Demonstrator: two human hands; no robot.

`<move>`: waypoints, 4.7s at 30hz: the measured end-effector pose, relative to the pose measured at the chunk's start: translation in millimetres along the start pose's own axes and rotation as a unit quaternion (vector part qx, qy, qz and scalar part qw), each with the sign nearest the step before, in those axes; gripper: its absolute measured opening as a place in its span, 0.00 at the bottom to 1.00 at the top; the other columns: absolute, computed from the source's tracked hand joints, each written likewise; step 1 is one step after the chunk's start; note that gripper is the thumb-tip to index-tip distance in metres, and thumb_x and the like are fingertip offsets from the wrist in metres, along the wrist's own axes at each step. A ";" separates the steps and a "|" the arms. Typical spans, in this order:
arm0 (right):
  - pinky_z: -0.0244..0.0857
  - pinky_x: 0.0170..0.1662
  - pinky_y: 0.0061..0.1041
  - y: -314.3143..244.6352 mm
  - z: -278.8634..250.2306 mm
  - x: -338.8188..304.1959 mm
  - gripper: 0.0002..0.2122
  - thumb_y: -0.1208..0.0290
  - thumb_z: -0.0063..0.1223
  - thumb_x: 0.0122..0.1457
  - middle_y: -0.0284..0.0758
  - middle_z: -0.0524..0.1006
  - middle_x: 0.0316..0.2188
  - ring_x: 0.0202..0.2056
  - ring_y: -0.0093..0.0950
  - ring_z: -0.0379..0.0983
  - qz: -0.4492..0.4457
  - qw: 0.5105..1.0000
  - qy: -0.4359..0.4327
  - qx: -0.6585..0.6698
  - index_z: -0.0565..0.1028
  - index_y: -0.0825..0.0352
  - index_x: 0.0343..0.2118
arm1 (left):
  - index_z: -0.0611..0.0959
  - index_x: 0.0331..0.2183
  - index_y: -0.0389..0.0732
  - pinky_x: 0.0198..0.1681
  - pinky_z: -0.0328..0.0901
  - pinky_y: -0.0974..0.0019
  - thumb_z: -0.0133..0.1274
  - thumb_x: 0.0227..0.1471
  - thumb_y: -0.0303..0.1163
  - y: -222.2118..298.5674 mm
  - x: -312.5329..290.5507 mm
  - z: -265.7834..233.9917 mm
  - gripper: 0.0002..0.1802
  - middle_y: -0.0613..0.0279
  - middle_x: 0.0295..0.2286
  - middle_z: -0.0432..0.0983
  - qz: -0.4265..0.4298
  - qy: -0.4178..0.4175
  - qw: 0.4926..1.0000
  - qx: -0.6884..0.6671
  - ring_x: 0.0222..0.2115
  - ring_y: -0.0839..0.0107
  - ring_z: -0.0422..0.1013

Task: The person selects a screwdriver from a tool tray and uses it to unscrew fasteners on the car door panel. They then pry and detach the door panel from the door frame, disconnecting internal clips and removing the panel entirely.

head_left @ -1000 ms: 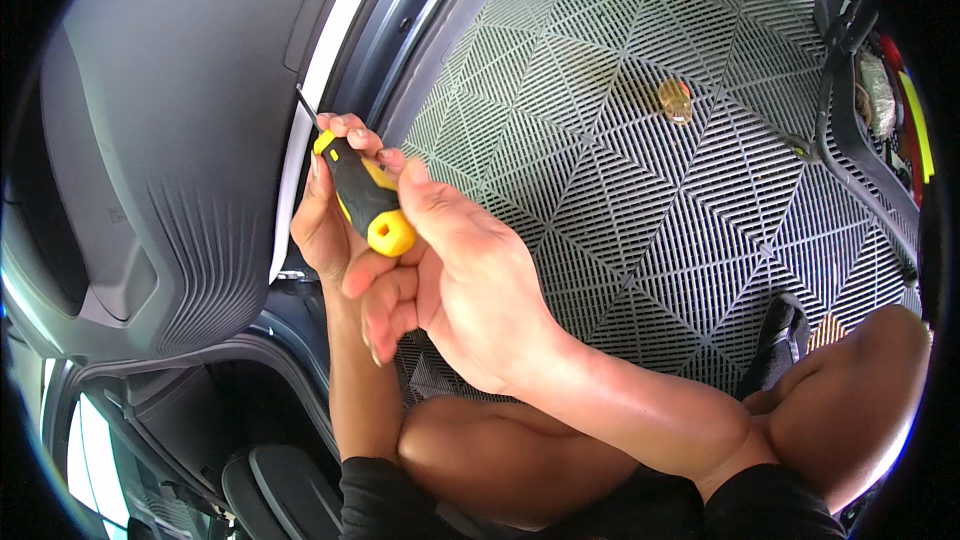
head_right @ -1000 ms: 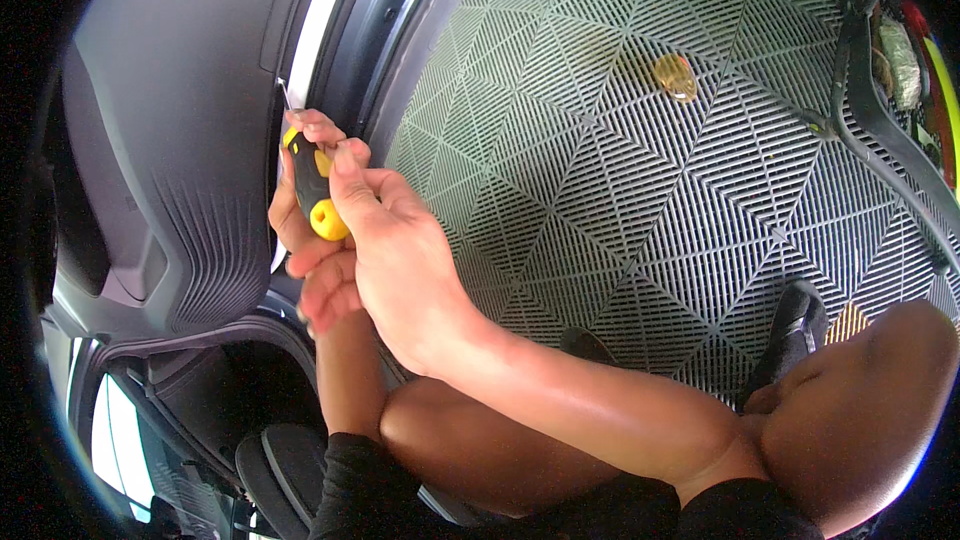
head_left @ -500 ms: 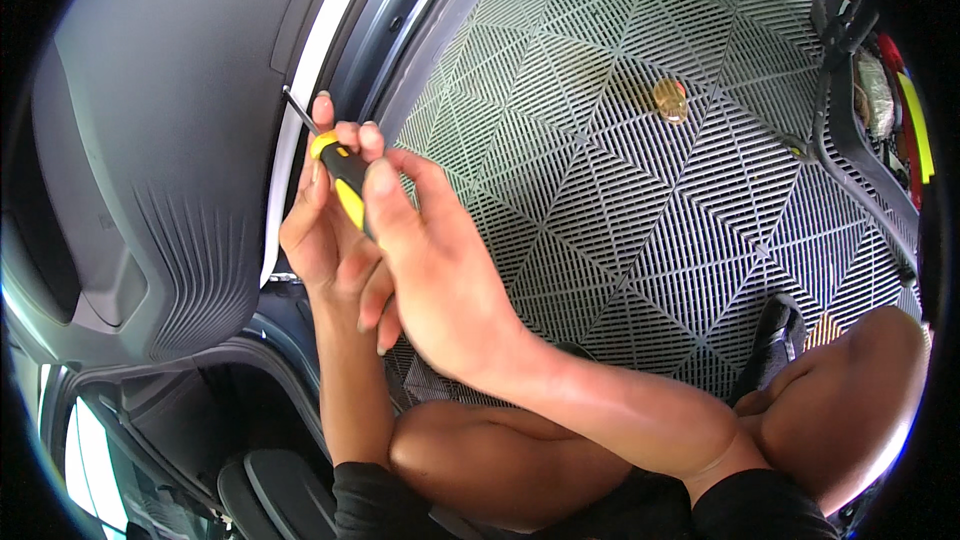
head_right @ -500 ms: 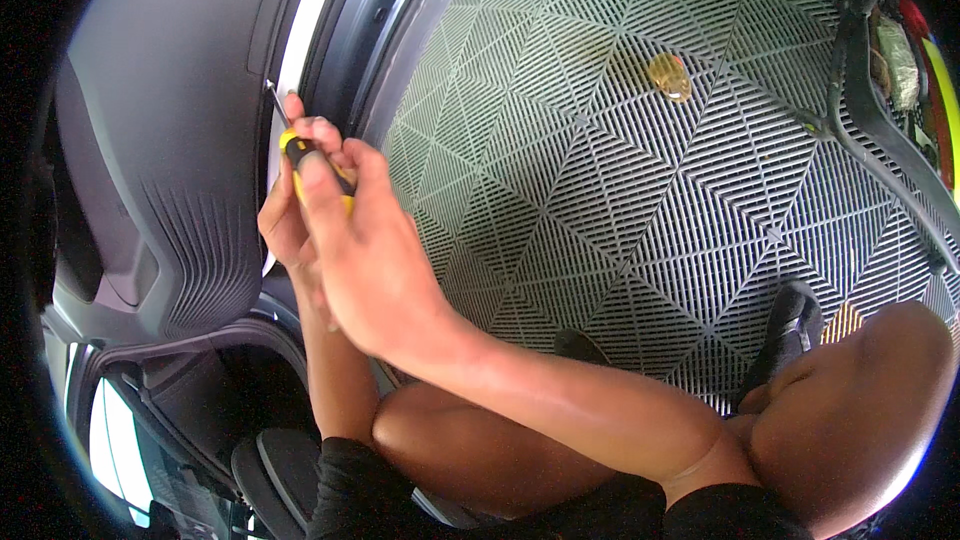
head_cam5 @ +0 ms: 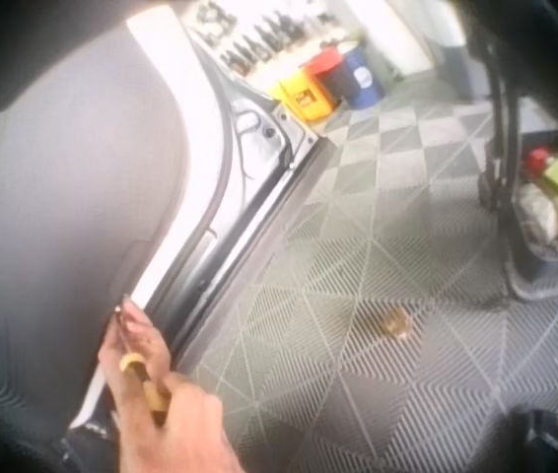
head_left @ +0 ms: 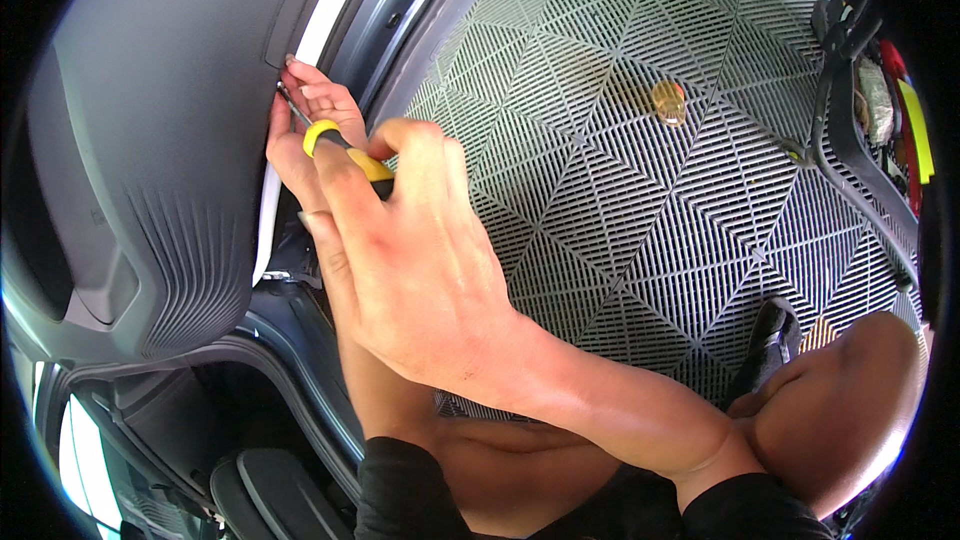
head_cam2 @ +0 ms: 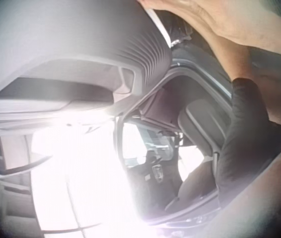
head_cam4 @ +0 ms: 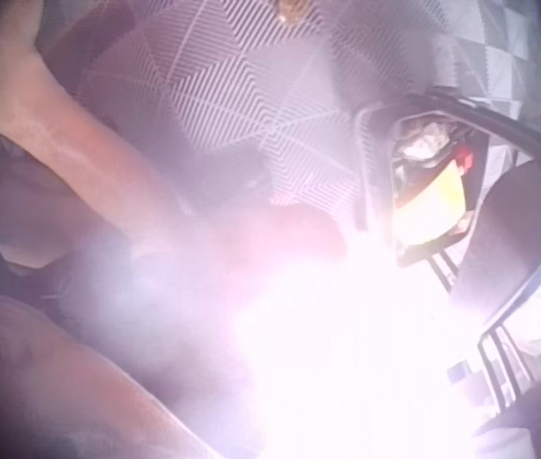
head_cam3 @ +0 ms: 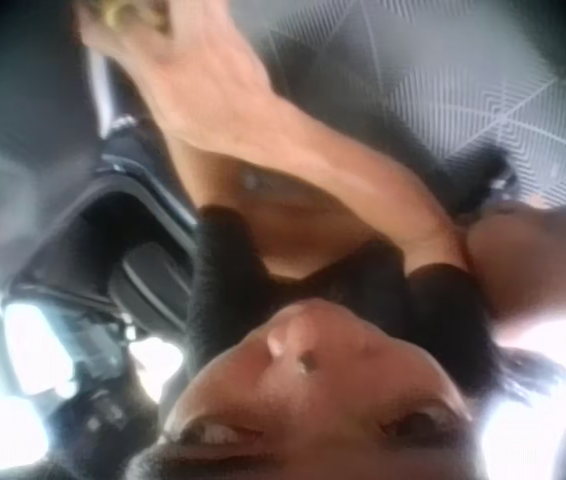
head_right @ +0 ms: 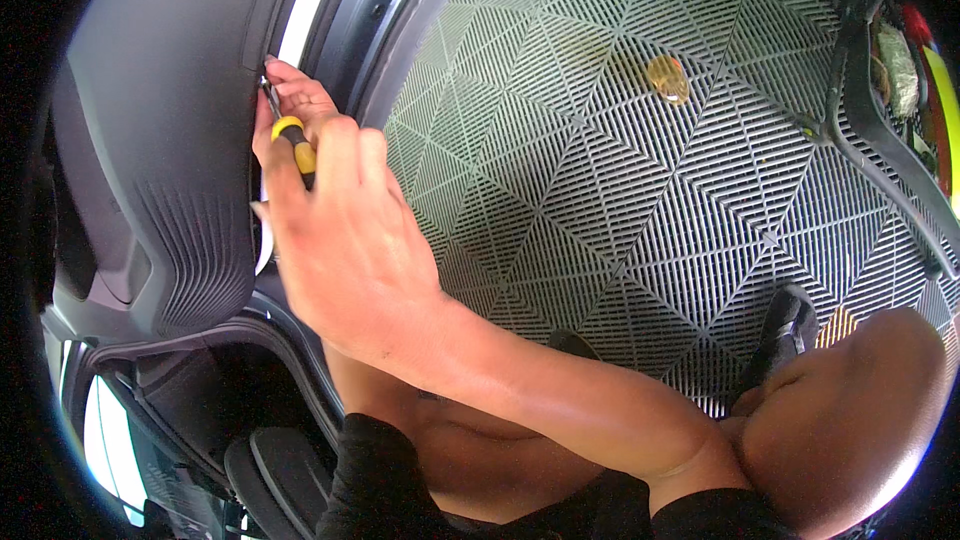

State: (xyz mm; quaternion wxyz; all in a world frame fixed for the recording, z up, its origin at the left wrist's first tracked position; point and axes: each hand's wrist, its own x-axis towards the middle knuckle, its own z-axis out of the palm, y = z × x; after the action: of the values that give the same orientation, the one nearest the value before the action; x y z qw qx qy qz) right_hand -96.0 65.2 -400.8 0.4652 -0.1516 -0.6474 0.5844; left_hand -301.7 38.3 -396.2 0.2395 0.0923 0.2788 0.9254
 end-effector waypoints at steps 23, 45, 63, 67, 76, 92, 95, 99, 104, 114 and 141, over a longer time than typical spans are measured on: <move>0.77 0.25 0.30 -19.6 14.4 5.9 0.21 0.74 0.57 0.55 0.48 0.70 0.45 0.32 0.36 0.79 0.015 0.989 -0.045 -0.142 0.70 0.72 0.52 | 0.78 0.41 0.29 0.30 0.74 0.70 0.47 0.64 0.31 21.3 16.7 -19.5 0.13 0.54 0.32 0.75 -0.087 -0.049 0.993 -0.059 0.31 0.67 0.75; 0.78 0.35 0.30 -6.4 16.9 24.0 0.15 0.76 0.51 0.58 0.45 0.74 0.50 0.43 0.35 0.75 -0.035 0.987 0.071 -0.139 0.73 0.74 0.48 | 0.76 0.40 0.26 0.31 0.74 0.67 0.46 0.63 0.30 17.3 14.7 -32.6 0.14 0.50 0.34 0.74 -0.097 -0.031 0.991 -0.089 0.33 0.64 0.74; 0.78 0.43 0.33 7.8 3.1 24.9 0.19 0.80 0.46 0.60 0.56 0.68 0.52 0.50 0.44 0.76 0.005 0.996 -0.083 -0.030 0.67 0.79 0.54 | 0.75 0.38 0.24 0.29 0.75 0.68 0.44 0.62 0.31 -8.9 28.9 -18.6 0.16 0.47 0.36 0.73 -0.095 -0.040 0.980 -0.168 0.35 0.61 0.74; 0.78 0.43 0.41 -7.9 1.1 23.1 0.16 0.78 0.47 0.61 0.59 0.73 0.44 0.40 0.52 0.79 0.086 0.984 -0.082 0.131 0.67 0.80 0.51 | 0.76 0.35 0.25 0.30 0.76 0.68 0.47 0.61 0.28 14.1 -0.7 3.4 0.12 0.48 0.32 0.75 -0.090 -0.013 0.989 -0.113 0.35 0.63 0.75; 0.75 0.32 0.39 1.7 -7.4 44.7 0.15 0.66 0.43 0.68 0.50 0.75 0.31 0.29 0.45 0.77 0.305 0.901 -0.154 0.268 0.70 0.76 0.43 | 0.74 0.39 0.26 0.24 0.72 0.74 0.48 0.61 0.25 4.2 -1.4 2.8 0.10 0.51 0.33 0.71 -0.116 -0.008 0.976 -0.184 0.31 0.67 0.71; 0.77 0.25 0.32 51.3 52.4 94.3 0.15 0.76 0.53 0.61 0.39 0.78 0.27 0.23 0.32 0.79 0.439 0.685 -0.239 0.530 0.70 0.65 0.51 | 0.80 0.42 0.34 0.56 0.68 0.63 0.44 0.67 0.35 13.6 -6.2 -13.8 0.15 0.56 0.40 0.78 -0.104 -0.063 0.993 0.012 0.46 0.66 0.72; 0.77 0.25 0.31 52.3 48.4 95.7 0.20 0.77 0.56 0.61 0.38 0.79 0.30 0.21 0.30 0.79 0.458 0.667 -0.249 0.533 0.69 0.57 0.56 | 0.80 0.42 0.34 0.55 0.68 0.62 0.45 0.66 0.35 12.8 4.7 -20.0 0.14 0.57 0.40 0.78 -0.084 -0.053 0.995 0.023 0.45 0.66 0.73; 0.71 0.22 0.32 42.1 48.3 92.5 0.21 0.89 0.54 0.56 0.40 0.77 0.37 0.20 0.34 0.75 0.448 0.668 -0.190 0.562 0.72 0.63 0.51 | 0.80 0.42 0.35 0.53 0.68 0.61 0.47 0.65 0.34 22.4 13.4 -35.8 0.13 0.57 0.40 0.79 -0.044 -0.037 0.995 0.081 0.44 0.67 0.74; 0.71 0.21 0.27 44.8 26.3 75.5 0.11 0.70 0.55 0.65 0.41 0.78 0.27 0.19 0.27 0.74 0.420 0.749 -0.268 0.438 0.75 0.75 0.43 | 0.80 0.41 0.36 0.46 0.67 0.58 0.52 0.62 0.32 6.3 6.5 -27.3 0.10 0.60 0.35 0.79 -0.059 -0.059 0.996 -0.033 0.41 0.69 0.74; 0.68 0.18 0.23 48.0 -47.3 41.3 0.14 0.67 0.57 0.64 0.37 0.74 0.20 0.18 0.24 0.74 0.411 0.823 -0.143 0.366 0.72 0.74 0.29 | 0.71 0.28 0.38 0.34 0.64 0.62 0.41 0.58 0.29 -55.6 1.5 -27.5 0.08 0.60 0.24 0.68 -0.170 -0.127 0.975 -0.073 0.26 0.68 0.66; 0.66 0.22 0.22 69.9 -5.4 7.9 0.13 0.63 0.53 0.67 0.33 0.71 0.24 0.21 0.22 0.70 0.462 0.799 -0.182 0.339 0.71 0.68 0.30 | 0.79 0.42 0.40 0.43 0.70 0.62 0.49 0.65 0.49 -32.6 -69.0 -136.2 0.21 0.55 0.36 0.79 -0.177 -0.239 0.765 0.571 0.37 0.64 0.75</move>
State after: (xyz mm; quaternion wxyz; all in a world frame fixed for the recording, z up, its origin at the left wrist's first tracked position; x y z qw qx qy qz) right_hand -120.1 93.3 -460.9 0.0354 -0.1563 -0.3336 0.9290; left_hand -270.5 -36.3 -529.8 0.3611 0.3787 0.7009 0.4846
